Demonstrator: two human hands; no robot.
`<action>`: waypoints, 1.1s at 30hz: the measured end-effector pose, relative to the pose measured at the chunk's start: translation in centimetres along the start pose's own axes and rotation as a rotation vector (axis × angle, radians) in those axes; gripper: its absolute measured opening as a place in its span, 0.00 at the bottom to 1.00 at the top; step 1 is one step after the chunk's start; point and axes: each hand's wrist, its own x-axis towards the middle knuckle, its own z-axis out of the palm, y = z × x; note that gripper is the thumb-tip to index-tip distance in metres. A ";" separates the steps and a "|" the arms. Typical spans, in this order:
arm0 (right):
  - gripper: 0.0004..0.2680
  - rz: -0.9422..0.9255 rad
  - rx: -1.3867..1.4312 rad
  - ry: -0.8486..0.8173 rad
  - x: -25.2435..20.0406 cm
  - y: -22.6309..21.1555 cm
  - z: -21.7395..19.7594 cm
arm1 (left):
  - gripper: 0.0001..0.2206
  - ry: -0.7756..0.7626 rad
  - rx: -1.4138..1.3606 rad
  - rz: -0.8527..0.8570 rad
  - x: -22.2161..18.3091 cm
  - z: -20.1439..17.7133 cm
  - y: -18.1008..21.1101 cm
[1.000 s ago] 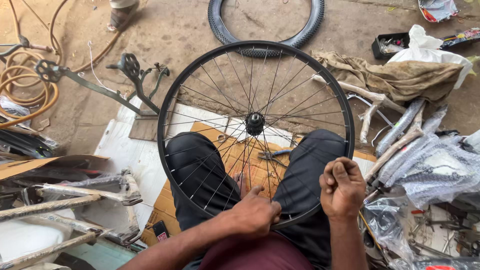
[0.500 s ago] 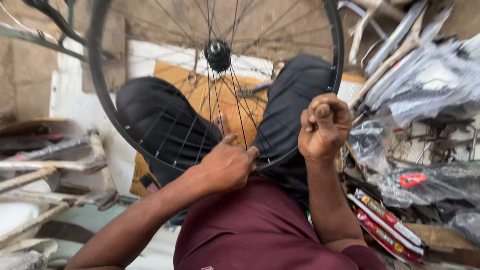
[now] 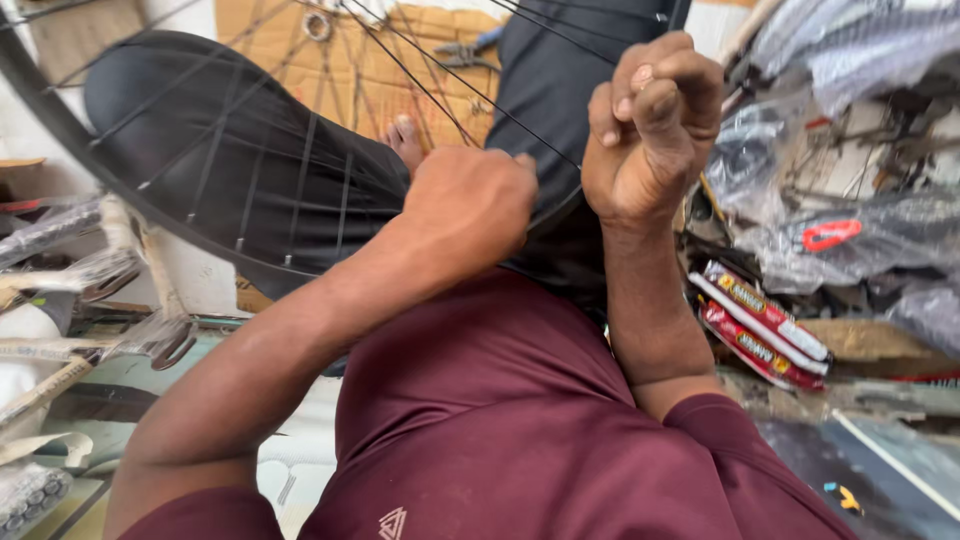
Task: The person inserts spokes into a bicycle wheel hub and then threads them through the rim, using a small tool to tighten the spoke nipples.
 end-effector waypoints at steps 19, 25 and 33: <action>0.06 0.278 -0.507 0.268 -11.5 -5.7 -0.9 | 0.07 0.282 -0.218 -0.065 -2.1 2.7 3.6; 0.08 0.016 -0.746 0.063 -12.8 -2.9 -0.1 | 0.09 0.222 -0.465 -0.066 -2.5 2.5 4.7; 0.09 -0.006 -0.528 0.210 -14.4 -1.4 -1.0 | 0.11 0.096 -0.548 -0.209 -2.1 2.3 4.8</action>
